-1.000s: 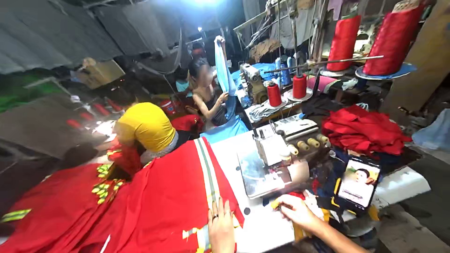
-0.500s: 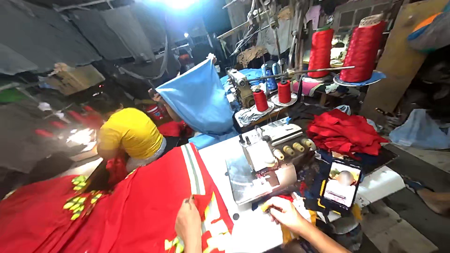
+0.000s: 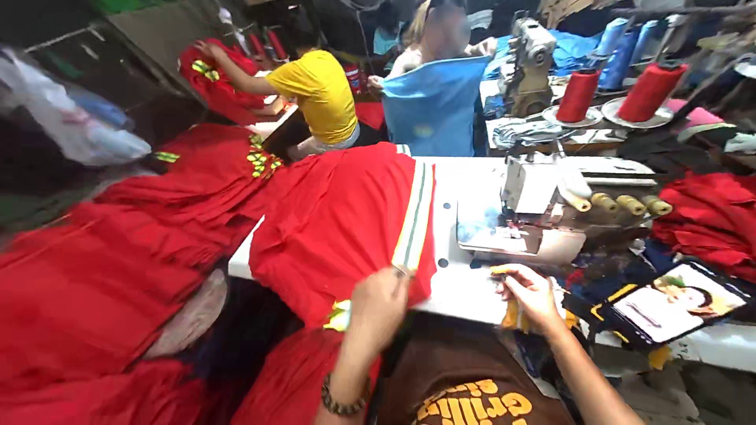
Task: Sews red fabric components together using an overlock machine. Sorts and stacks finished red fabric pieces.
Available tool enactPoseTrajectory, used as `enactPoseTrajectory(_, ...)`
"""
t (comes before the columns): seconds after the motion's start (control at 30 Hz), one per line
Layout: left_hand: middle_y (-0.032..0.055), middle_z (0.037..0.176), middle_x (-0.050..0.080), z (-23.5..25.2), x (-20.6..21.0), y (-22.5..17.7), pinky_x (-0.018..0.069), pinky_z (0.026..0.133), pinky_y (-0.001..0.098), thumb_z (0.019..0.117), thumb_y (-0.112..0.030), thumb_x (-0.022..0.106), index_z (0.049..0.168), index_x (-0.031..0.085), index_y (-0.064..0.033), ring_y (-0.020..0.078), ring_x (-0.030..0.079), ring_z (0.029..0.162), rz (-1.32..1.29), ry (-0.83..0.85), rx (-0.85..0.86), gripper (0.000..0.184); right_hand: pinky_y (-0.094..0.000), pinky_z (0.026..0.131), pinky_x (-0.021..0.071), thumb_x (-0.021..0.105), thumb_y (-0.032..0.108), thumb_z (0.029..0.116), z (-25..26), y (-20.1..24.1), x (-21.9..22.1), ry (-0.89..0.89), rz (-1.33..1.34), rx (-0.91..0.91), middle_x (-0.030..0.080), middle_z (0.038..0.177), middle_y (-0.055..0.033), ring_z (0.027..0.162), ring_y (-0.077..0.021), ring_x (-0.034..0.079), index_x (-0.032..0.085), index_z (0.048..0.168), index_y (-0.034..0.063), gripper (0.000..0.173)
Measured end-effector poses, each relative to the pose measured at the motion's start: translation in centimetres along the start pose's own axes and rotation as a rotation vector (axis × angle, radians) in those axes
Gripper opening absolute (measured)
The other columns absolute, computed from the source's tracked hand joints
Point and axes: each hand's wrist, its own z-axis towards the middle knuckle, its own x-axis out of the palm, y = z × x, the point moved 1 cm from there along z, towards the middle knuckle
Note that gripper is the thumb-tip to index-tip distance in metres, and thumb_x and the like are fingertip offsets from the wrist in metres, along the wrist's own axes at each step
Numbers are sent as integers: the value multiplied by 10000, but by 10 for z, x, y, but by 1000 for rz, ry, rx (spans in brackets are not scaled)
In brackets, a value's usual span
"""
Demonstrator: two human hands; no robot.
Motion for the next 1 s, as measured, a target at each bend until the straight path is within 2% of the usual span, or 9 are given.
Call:
enactPoseTrajectory(0.13, 140, 939, 730, -48, 86, -5, 571, 827, 519, 1071, -327, 485, 1020, 730, -29, 305, 721, 924, -75, 164, 187, 389, -262, 598, 616, 520, -16, 963, 0, 1, 1, -7, -49, -21, 757, 973, -70, 668, -104, 703, 677, 1141, -46, 239)
enactPoseTrajectory(0.23, 168, 1149, 707, -55, 136, 22, 506, 1003, 513, 1038, -236, 580, 1128, 719, -5, 318, 666, 1114, -260, 402, 123, 285, -250, 610, 613, 524, -12, 966, -3, 4, 3, -8, -104, -17, 752, 962, -58, 675, -88, 697, 671, 1140, -50, 231)
enactPoseTrajectory(0.3, 128, 1138, 717, -56, 134, 37, 522, 1003, 418, 1007, -128, 619, 1127, 716, -3, 216, 680, 1078, -555, 435, 61, 198, -238, 625, 613, 522, -8, 960, -4, 7, 4, -13, -146, -13, 751, 962, -47, 687, -74, 697, 677, 1132, -46, 234)
enactPoseTrajectory(0.37, 84, 1052, 731, -56, 117, 51, 568, 946, 338, 982, -69, 637, 1076, 715, 18, 133, 700, 986, -813, 214, 22, 149, -240, 633, 617, 519, -13, 953, -4, 6, 2, -17, -161, -12, 748, 965, -49, 693, -77, 700, 674, 1132, -44, 238)
enactPoseTrajectory(0.47, 117, 1004, 725, -42, 81, 90, 593, 872, 336, 963, -42, 646, 1073, 677, 75, 145, 705, 926, -852, -405, -141, 164, -230, 617, 613, 515, -28, 954, -4, 5, 2, -20, -146, -32, 749, 957, -35, 676, -71, 697, 665, 1138, -45, 238)
enactPoseTrajectory(0.6, 269, 1211, 615, -25, 59, 184, 545, 917, 400, 917, -113, 727, 1252, 567, 101, 291, 639, 1068, -651, -974, -460, 428, -228, 606, 613, 514, -46, 958, -3, 6, 4, -47, -101, -23, 752, 944, -38, 666, -77, 701, 660, 1143, -45, 236)
enactPoseTrajectory(0.7, 324, 1488, 414, -13, 54, 235, 438, 1064, 493, 859, -216, 811, 1436, 462, 58, 405, 483, 1316, -586, -993, -576, 728, -232, 606, 613, 511, -43, 953, -4, 8, 5, -63, -101, -20, 752, 929, -36, 657, -81, 702, 652, 1136, -49, 232)
enactPoseTrajectory(0.83, 298, 1433, 486, -2, 57, 263, 503, 1023, 461, 885, -175, 793, 1546, 273, -12, 336, 558, 1267, -809, -824, -580, 857, -235, 599, 615, 508, -42, 942, -3, 7, 5, -76, -116, -10, 754, 927, -38, 654, -86, 705, 657, 1128, -41, 238)
enactPoseTrajectory(1.0, 266, 1372, 553, -17, 48, 269, 488, 1046, 429, 885, -204, 803, 1435, 433, 49, 290, 576, 1248, -770, -745, -638, 710, -228, 600, 610, 516, -31, 948, -4, 9, 6, -93, -106, -2, 754, 922, -40, 661, -89, 706, 668, 1112, -32, 224)
